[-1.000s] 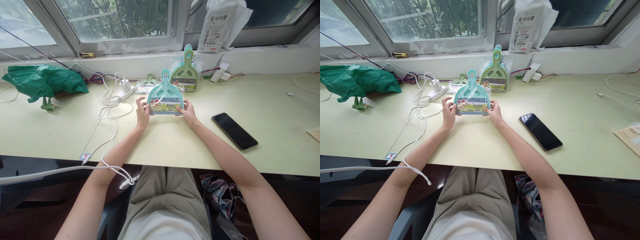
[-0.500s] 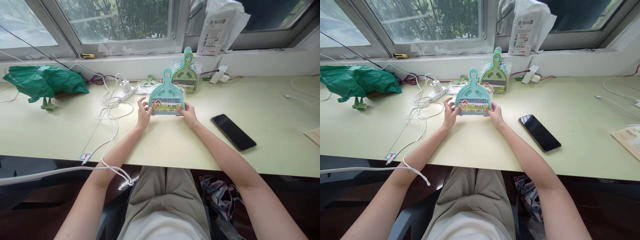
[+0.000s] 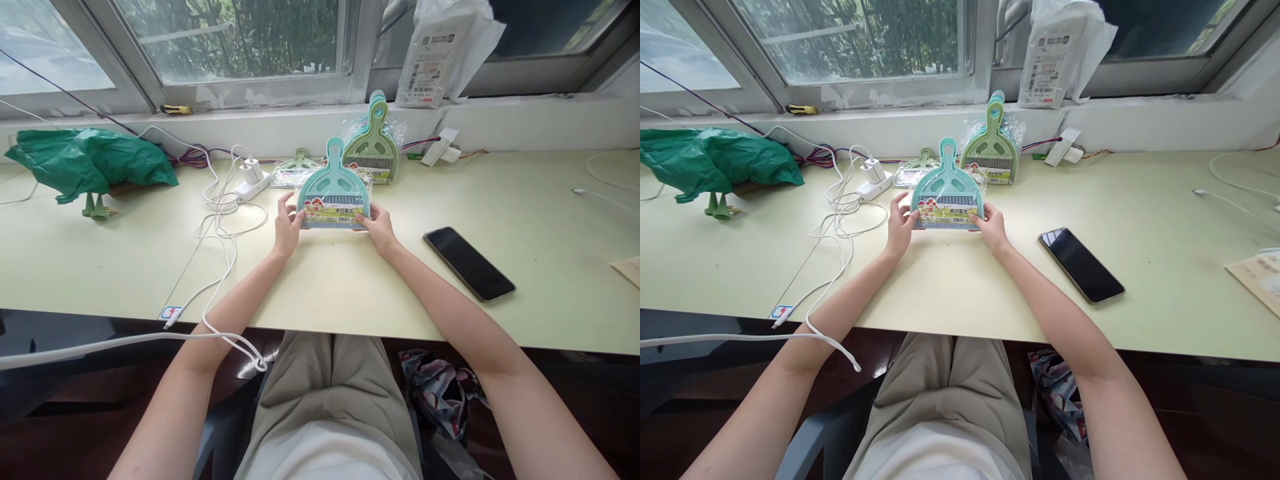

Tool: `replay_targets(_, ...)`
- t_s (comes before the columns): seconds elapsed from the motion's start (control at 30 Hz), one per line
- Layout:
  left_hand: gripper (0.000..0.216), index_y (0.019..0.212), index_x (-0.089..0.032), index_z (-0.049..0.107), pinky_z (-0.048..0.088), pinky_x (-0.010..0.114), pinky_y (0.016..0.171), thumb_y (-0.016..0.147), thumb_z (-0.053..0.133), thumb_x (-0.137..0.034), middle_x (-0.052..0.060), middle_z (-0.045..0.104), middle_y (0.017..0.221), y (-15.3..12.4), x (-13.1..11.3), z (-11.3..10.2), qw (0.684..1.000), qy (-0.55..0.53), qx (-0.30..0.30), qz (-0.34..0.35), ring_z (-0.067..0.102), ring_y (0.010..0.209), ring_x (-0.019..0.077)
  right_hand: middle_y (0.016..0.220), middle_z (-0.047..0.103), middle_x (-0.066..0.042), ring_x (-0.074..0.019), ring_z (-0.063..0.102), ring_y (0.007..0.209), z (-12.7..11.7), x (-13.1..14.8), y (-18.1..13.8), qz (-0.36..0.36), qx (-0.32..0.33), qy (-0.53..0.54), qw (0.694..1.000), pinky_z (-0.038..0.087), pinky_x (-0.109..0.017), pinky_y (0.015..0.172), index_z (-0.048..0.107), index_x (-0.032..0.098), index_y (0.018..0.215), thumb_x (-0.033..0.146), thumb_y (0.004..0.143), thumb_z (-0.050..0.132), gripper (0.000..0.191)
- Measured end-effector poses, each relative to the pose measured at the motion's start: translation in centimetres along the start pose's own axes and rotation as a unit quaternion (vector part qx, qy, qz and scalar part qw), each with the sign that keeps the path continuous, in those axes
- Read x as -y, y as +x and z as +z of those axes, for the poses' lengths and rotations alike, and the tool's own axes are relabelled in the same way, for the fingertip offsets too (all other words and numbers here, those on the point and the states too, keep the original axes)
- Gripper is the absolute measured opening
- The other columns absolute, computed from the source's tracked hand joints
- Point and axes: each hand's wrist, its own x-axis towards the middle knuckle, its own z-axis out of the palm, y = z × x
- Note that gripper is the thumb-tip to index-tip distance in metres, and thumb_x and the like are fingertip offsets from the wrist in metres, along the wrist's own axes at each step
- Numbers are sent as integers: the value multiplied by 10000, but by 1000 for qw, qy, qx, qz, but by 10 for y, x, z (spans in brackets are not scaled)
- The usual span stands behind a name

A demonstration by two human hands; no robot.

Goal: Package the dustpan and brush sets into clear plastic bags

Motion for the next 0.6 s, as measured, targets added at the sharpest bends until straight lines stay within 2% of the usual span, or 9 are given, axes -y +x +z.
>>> replay_targets(0.1,396,1228,-312,416,540,193,534,862,562,-342,3,596,946,-4,-5,0,999,22,-1,28,612,679,88,1077,689,-78,-249,657,926,0,0,0,-5,2,-5,1000,604,-378,681,604,215,1000,590,559,790,608)
replay_targets(0.27,137,994,-238,532,491,187,576,871,533,-298,8,570,938,-5,-10,-1,994,87,-10,62,584,643,68,1059,691,-68,-251,660,915,0,2,-1,-2,-2,6,1000,607,-389,684,614,209,999,565,546,802,606)
replay_targets(0.47,73,887,-221,536,429,206,598,867,538,-291,-9,567,861,-4,-14,-3,983,150,-7,104,493,602,74,1046,692,-63,-251,653,939,0,0,0,-4,-2,10,1000,608,-386,688,614,214,981,551,563,794,567)
replay_targets(0.6,73,894,-222,532,418,206,613,870,546,-290,-9,570,865,-3,-15,-3,981,163,-10,109,476,614,79,1041,692,-51,-242,651,929,0,-1,1,-6,-4,11,1000,608,-377,673,611,222,971,551,559,792,557)
